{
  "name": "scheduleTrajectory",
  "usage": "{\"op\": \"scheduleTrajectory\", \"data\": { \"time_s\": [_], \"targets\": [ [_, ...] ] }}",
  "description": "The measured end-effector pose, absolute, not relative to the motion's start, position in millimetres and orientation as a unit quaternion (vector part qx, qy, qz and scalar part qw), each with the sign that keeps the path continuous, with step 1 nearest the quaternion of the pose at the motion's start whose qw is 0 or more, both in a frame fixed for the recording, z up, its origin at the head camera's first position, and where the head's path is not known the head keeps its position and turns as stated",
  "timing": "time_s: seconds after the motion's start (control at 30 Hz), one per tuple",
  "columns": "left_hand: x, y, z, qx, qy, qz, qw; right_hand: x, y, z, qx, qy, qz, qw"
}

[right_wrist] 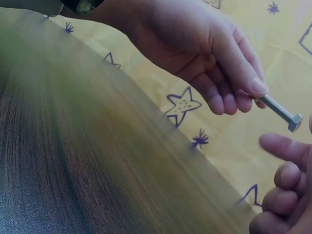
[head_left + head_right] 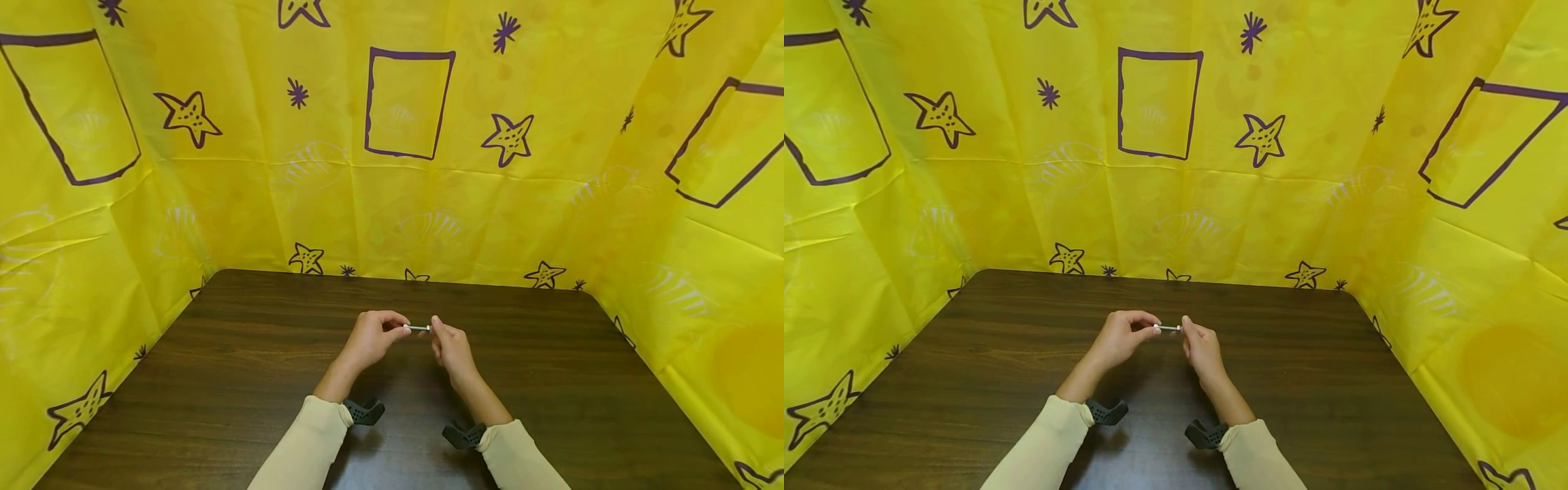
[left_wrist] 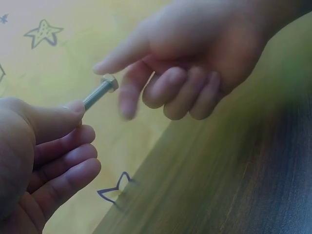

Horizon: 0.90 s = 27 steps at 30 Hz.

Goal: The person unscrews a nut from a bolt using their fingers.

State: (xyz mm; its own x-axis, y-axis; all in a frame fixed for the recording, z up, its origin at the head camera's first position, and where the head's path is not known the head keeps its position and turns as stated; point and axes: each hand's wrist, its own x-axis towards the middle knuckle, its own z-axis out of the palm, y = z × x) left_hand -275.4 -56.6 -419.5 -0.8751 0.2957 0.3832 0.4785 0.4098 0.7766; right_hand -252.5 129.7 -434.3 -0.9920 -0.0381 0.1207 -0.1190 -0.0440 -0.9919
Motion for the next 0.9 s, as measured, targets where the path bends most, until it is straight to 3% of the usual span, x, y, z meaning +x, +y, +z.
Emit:
{"op": "scheduleTrajectory", "data": {
  "time_s": [0.23,0.5,0.9],
  "targets": [
    [-275,-55,-421,-0.243,-0.834,-0.488,0.089,-241,126,-418,0.031,-0.722,0.691,0.017],
    [-275,-55,-420,-0.241,-0.835,-0.487,0.089,-261,131,-447,0.031,-0.704,0.710,0.017],
    [-275,-57,-419,-0.238,-0.833,-0.491,0.090,-261,128,-448,0.046,-0.684,0.727,0.029]
  ]
}}
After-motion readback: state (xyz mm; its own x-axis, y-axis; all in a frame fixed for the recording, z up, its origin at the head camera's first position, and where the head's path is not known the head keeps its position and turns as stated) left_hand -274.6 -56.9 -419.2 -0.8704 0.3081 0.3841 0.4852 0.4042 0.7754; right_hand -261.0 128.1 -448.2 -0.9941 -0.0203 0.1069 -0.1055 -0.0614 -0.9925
